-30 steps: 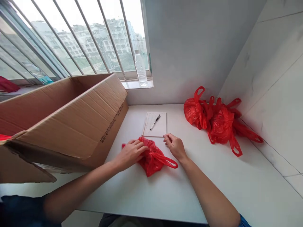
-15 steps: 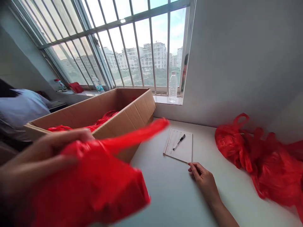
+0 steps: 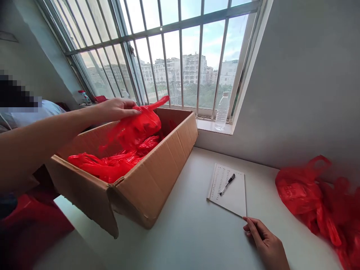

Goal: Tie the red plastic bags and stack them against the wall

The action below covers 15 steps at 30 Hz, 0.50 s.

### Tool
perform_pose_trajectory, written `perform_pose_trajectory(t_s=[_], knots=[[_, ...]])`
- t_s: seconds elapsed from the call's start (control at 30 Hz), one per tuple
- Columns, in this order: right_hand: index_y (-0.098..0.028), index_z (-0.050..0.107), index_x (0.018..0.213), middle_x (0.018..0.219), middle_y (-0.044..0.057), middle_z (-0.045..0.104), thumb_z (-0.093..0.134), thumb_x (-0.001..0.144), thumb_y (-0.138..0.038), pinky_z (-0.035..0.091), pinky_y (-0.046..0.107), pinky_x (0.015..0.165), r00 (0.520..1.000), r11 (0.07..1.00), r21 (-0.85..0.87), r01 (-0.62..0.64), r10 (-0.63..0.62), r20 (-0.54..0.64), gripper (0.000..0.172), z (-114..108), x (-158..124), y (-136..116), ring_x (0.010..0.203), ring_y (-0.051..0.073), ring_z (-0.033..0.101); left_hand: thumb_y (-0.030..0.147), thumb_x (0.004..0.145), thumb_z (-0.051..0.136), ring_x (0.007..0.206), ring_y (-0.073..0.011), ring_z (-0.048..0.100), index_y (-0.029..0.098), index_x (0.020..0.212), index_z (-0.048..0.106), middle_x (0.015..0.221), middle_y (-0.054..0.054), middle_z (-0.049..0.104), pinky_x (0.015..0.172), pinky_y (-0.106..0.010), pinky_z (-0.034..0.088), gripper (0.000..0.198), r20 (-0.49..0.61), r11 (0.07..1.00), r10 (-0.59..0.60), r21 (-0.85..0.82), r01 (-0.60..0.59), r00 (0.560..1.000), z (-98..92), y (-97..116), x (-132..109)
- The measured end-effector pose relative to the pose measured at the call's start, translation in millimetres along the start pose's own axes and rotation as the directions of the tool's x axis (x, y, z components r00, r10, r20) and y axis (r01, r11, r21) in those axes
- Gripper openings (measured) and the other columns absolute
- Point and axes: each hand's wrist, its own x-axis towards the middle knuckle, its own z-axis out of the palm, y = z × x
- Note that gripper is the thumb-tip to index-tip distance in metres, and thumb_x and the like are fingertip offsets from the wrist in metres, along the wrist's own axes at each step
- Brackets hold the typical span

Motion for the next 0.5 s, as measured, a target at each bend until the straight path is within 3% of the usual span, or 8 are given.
perform_pose_trajectory(t_s=[0.13,0.3,0.37,0.43,0.47,0.5], knots=[[-0.027,0.071,0.110,0.087,0.002,0.075,0.058,0.078,-0.070,0.057,0.021,0.072,0.998,0.998,-0.014,-0.055,0.054,-0.018,0.056,-3,4,7,0.081,0.019,0.072,0.055,0.074,0.058,0.064,-0.0174,0.057,0.012,0.106,0.068,0.082,-0.007,0.068,0.053,-0.025,0.037,0.054,0.187,0.960,0.022,0.269,-0.073,0.982,27.2,-14,41],[-0.028,0.070,0.112,0.092,0.002,0.076,0.058,0.078,-0.070,0.058,0.019,0.074,0.993,0.991,-0.058,-0.118,0.118,-0.013,0.056,-7,4,7,0.087,0.020,0.073,0.048,0.075,0.057,0.085,-0.0225,0.066,0.016,0.120,0.061,0.104,-0.010,0.071,0.067,-0.026,0.046,0.055,0.316,0.929,-0.011,0.354,-0.107,0.949,73.1,-34,62],[-0.027,0.071,0.111,0.091,0.002,0.076,0.059,0.077,-0.070,0.058,0.021,0.074,0.994,0.992,-0.057,-0.109,0.108,-0.016,0.056,-7,3,5,0.086,0.020,0.073,0.051,0.075,0.059,0.089,-0.0231,0.067,0.018,0.130,0.056,0.112,-0.011,0.070,0.070,-0.026,0.049,0.064,0.461,0.943,-0.064,0.318,-0.098,0.885,93.9,-44,59],[-0.026,0.071,0.111,0.090,0.003,0.076,0.059,0.078,-0.070,0.059,0.022,0.073,0.995,0.994,-0.051,-0.095,0.094,-0.021,0.056,-7,1,3,0.083,0.021,0.073,0.058,0.073,0.063,0.096,-0.0254,0.066,0.019,0.134,0.054,0.119,-0.014,0.068,0.075,-0.028,0.051,0.073,0.604,0.948,-0.094,0.296,-0.113,0.791,109.8,-54,55],[-0.026,0.071,0.110,0.089,0.003,0.076,0.059,0.078,-0.069,0.059,0.022,0.072,0.996,0.995,-0.047,-0.090,0.089,-0.021,0.055,-7,1,1,0.082,0.021,0.073,0.062,0.072,0.064,0.100,-0.0268,0.066,0.020,0.136,0.054,0.122,-0.015,0.067,0.079,-0.029,0.051,0.077,0.639,0.946,-0.100,0.298,-0.125,0.763,114.5,-58,54],[-0.026,0.071,0.110,0.089,0.003,0.076,0.059,0.079,-0.068,0.059,0.022,0.071,0.996,0.996,-0.044,-0.084,0.083,-0.023,0.054,-6,0,-1,0.082,0.021,0.073,0.065,0.072,0.064,0.103,-0.0280,0.065,0.021,0.136,0.054,0.124,-0.015,0.066,0.083,-0.030,0.051,0.078,0.638,0.941,-0.100,0.311,-0.136,0.763,116.6,-62,54]])
